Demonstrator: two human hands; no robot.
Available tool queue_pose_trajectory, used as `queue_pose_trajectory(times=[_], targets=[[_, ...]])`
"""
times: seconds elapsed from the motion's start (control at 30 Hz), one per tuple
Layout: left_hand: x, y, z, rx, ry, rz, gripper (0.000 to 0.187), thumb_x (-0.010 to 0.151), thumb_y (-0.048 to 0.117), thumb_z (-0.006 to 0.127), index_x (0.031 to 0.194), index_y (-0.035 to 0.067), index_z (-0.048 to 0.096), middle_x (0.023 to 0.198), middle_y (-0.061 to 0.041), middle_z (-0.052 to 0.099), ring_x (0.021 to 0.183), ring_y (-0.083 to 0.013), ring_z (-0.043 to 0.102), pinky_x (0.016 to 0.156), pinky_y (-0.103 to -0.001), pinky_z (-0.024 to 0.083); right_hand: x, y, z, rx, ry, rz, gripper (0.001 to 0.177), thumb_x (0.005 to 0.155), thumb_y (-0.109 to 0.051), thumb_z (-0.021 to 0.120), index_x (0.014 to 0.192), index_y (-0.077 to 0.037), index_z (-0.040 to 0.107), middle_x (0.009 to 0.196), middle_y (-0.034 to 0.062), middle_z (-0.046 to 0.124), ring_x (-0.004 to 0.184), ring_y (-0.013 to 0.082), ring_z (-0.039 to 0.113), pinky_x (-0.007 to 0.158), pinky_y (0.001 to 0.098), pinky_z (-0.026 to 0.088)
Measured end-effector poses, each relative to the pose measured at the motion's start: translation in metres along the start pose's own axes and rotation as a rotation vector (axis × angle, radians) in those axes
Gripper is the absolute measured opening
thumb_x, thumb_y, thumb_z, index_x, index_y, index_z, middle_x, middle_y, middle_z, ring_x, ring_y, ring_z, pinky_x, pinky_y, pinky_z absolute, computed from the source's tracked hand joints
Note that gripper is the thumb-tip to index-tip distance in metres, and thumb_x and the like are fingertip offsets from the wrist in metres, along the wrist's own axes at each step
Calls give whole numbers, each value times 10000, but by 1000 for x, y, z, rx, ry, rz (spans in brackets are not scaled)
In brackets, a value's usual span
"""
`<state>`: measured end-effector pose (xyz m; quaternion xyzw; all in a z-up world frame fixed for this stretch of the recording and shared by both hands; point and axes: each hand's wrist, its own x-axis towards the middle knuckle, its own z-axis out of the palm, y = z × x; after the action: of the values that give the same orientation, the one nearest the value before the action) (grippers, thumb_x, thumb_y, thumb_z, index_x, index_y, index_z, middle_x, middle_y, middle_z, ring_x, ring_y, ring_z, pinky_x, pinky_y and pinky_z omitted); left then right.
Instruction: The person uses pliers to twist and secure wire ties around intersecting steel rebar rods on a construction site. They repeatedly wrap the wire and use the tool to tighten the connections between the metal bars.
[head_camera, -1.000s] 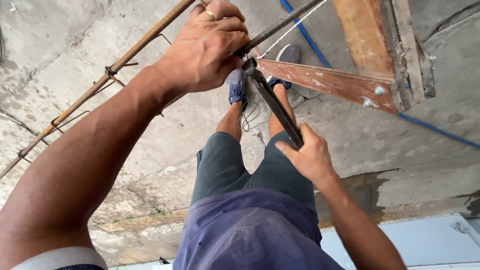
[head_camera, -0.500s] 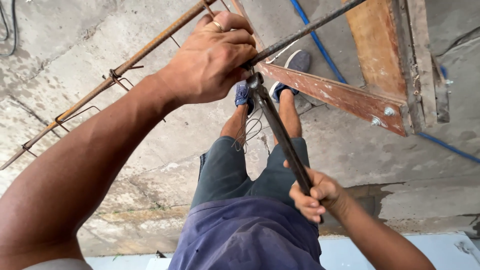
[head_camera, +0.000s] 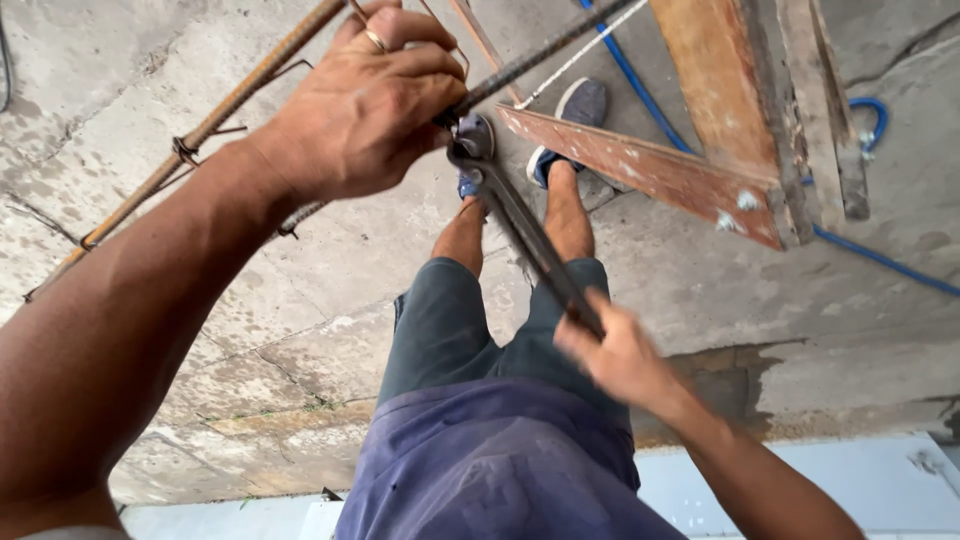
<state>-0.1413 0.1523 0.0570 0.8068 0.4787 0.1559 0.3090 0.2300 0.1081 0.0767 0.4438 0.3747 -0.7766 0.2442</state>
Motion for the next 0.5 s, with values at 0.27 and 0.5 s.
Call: queue_pose_trajectory(times=[0.27, 0.5], targets=[[-3, 2, -1, 48, -46, -27, 148, 955, 199, 560, 938, 67, 624, 1044, -123, 666, 1147, -343, 540, 856, -510, 387, 21, 57, 8, -835, 736, -317, 260, 981, -283, 668, 1116, -75, 589, 712, 85, 686, 631, 352, 674, 542, 478, 488], [-29, 84, 15, 218, 270, -385, 497, 1016, 154, 608, 1479, 3, 508, 1446, -219, 562, 1328, -396, 552, 1059, -501, 467, 24, 53, 21, -734, 740, -260, 306, 994, -329, 620, 1148, -67, 589, 743, 97, 699, 645, 386, 668, 590, 504, 482]])
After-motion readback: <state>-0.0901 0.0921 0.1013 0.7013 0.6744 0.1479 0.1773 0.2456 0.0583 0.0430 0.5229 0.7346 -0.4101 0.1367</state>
